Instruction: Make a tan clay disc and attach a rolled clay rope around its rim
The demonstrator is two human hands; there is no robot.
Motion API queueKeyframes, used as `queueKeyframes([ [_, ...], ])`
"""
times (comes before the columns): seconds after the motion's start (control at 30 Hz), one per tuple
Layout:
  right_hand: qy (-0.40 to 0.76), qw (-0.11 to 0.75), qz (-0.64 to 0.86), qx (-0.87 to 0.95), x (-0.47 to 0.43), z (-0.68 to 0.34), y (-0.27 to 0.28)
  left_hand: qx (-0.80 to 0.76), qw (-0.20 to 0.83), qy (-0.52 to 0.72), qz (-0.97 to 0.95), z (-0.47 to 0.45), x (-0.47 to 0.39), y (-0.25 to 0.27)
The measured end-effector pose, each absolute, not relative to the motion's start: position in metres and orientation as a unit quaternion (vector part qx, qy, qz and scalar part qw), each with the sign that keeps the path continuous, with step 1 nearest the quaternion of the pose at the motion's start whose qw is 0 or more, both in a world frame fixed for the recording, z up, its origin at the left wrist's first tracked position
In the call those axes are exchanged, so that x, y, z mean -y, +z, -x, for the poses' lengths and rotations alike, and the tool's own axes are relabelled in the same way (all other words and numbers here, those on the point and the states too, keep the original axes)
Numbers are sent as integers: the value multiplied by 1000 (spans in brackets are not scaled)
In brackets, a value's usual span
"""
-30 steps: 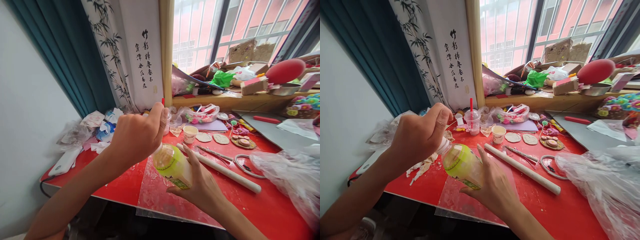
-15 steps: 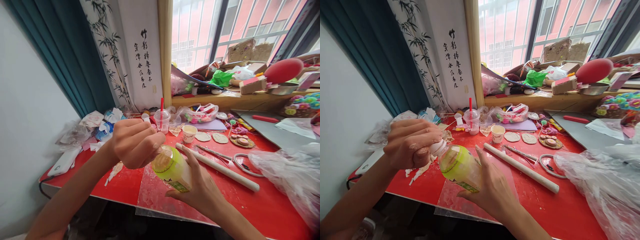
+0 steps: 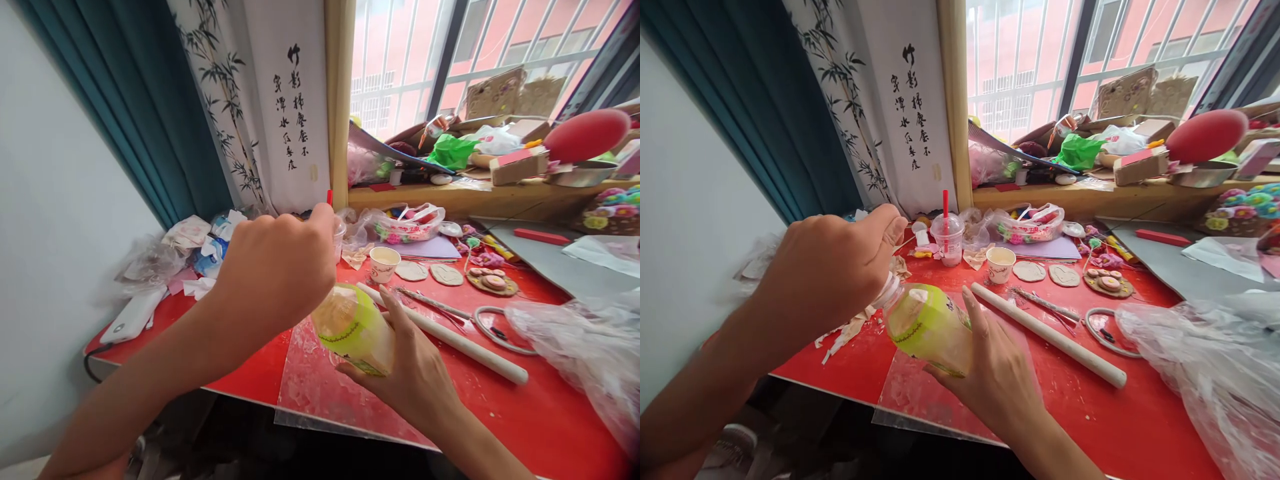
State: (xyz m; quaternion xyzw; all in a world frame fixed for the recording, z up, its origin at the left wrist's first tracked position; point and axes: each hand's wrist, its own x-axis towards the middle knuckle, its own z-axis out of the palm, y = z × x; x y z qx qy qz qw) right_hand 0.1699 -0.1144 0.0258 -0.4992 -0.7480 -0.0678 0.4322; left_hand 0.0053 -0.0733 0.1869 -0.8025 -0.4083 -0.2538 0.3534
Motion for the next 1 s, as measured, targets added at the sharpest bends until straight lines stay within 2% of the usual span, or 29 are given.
queueKeyframes([
  [0.17, -73, 440, 513, 734, 115, -170, 27, 390, 320, -252, 826, -7, 76, 193],
  [0.27, -54, 439, 516, 733, 116, -171, 26, 355, 279, -327, 830, -3, 76, 194],
  [0.37, -45, 436, 512, 739, 117, -172, 25, 157, 302, -413, 845, 6, 68, 191],
  [0.43, -45, 435, 510, 741, 118, -172, 26, 11, 338, -394, 855, 12, 61, 188],
  [0.5, -45, 435, 510, 741, 118, -172, 26, -52, 366, -368, 853, 16, 54, 185],
  [0.73, -44, 426, 507, 748, 120, -170, 27, 25, 344, -322, 882, 20, 44, 179],
  [0.87, -64, 425, 501, 751, 119, -169, 25, 21, 339, -359, 870, 16, 51, 176],
  [1.0, -75, 428, 502, 748, 119, -169, 24, 241, 329, -335, 849, 7, 63, 178],
])
